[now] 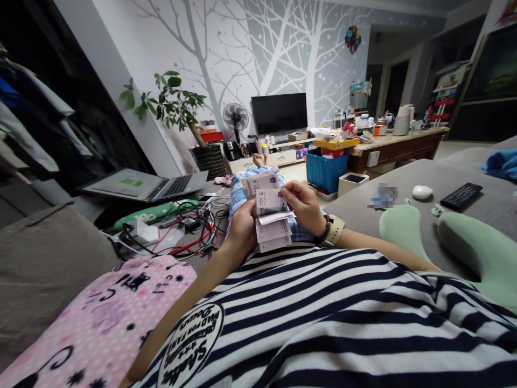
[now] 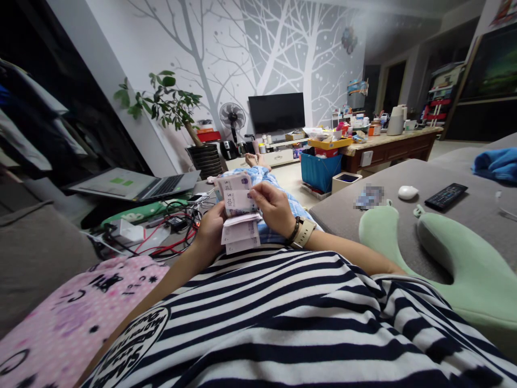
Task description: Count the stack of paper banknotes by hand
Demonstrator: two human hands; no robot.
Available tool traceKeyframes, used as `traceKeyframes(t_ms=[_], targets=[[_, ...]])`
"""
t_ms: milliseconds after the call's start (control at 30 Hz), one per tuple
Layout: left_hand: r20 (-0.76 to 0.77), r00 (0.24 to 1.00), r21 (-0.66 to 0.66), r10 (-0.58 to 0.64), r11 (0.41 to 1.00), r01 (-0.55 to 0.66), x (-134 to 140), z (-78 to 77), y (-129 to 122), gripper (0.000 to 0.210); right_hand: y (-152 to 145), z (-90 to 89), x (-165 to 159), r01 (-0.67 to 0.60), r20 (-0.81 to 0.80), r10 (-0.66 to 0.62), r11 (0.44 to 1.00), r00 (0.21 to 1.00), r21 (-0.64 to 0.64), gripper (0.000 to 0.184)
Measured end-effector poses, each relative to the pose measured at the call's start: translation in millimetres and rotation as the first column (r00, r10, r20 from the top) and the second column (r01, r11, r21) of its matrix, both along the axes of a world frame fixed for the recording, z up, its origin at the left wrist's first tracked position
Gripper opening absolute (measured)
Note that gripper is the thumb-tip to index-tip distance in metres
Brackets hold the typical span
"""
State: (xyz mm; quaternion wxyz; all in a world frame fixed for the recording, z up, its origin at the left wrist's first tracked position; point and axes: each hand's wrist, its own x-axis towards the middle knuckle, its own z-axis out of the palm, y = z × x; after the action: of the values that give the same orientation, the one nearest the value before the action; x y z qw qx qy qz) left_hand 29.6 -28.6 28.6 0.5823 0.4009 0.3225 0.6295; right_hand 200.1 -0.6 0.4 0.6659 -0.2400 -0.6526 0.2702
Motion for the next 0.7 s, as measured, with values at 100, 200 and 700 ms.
traceKeyframes(t_ms=[100, 200, 700], targets=[[0.009, 1.000, -0.024, 0.002, 1.000, -0.002, 1.5, 0.5, -0.1, 0.026, -0.9, 0.2, 0.1, 0.025, 0.009, -0.026, 1.000, 1.000, 0.008, 0.070], [0.035, 0.999, -0.019, -0.009, 1.000, 0.009, 1.7, -1.2, 3.2, 0.032, -1.8, 0.6, 0.2, 0.035, 0.013, -0.035, 0.999, 0.999, 0.009, 0.074], [0.070, 0.998, 0.033, 0.004, 0.999, -0.006, 4.4, -2.2, 6.7, 0.037, -2.6, 1.6, 1.6, 0.031, 0.026, -0.031, 0.999, 0.999, 0.011, 0.079]])
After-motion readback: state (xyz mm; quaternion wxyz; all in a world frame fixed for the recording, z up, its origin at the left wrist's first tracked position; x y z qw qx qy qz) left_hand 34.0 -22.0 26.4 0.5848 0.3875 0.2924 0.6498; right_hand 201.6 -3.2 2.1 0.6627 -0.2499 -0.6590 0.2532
